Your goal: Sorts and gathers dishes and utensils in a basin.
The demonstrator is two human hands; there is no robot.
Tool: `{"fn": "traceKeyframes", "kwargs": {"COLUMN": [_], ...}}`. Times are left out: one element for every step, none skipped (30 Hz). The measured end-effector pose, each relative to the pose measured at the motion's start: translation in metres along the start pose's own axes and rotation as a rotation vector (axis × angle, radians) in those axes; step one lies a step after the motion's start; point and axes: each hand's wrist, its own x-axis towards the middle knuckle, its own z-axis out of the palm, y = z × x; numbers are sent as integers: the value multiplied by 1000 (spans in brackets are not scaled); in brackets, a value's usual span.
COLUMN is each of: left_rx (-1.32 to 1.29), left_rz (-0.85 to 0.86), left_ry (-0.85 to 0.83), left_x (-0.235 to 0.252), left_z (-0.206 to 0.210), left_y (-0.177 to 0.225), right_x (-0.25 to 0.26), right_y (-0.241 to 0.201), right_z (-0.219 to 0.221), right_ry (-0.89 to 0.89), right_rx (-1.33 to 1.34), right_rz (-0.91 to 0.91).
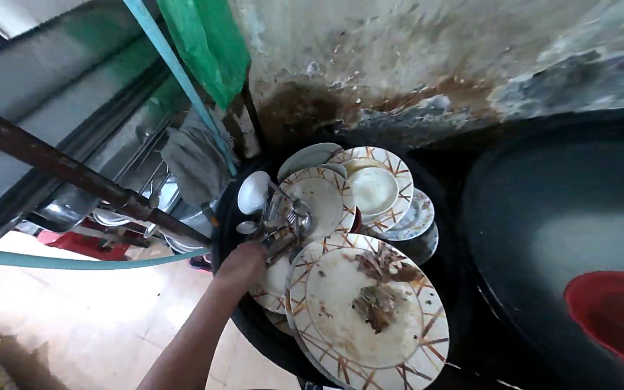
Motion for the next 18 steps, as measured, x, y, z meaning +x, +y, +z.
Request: {"fn": "traceKeyframes", "kwargs": {"left_rx": [-24, -85, -188, -321, -451, -547, -610, -639, -642, -623, -600, -588, -587, -603, -635, -685, -738, -771], "left_rz": [3, 25, 47, 59, 54, 50, 46, 50, 54, 51, 45, 34, 15, -2, -20, -36, -46, -52], "left_ry": [-18, -16, -3, 12, 17, 22, 28, 51, 73, 81, 92, 95, 88, 82, 79, 81, 97, 116], "left_x": [-4, -9, -15, -23, -30, -35, -39, -40, -40, -38, -38, -38, -40, -41, -43, -45, -46, -47], "left_z": [3, 7, 12, 15, 19, 24, 30, 37, 44, 49, 53, 54, 54, 55, 56, 57, 59, 61], "left_y": [2, 3, 4, 7, 11, 16, 23, 29, 34, 38, 42, 45, 47, 48, 48, 48, 48, 48], "right_x": [-1, -1, 1, 5, 10, 18, 27, 31, 32, 31, 29, 26, 21, 17, 16, 14, 14, 16], "right_y": [-10, -14, -12, -4, 7, 20, 31, 36, 36, 34, 29, 23, 16, 10, 4, -3, -10, -14], "right_z": [17, 21, 18, 10, -3, -19, -31, -36, -34, -30, -24, -17, -10, -2, 6, 15, 25, 35], "right_ry": [133, 143, 116, 82, 46, 1, 13, 39, 65, 84, 96, 89, 66, 38, -4, -57, -118, -175], "right_rx": [38, 55, 67, 29, -22, -71, -126, -152, -142, -102, -53, -19, 3, 31, 42, 23, -38, -132], "right_rz": [96, 112, 69, -10, -102, -204, -267, -293, -293, -270, -242, -211, -185, -170, -171, -170, -175, -196]}}
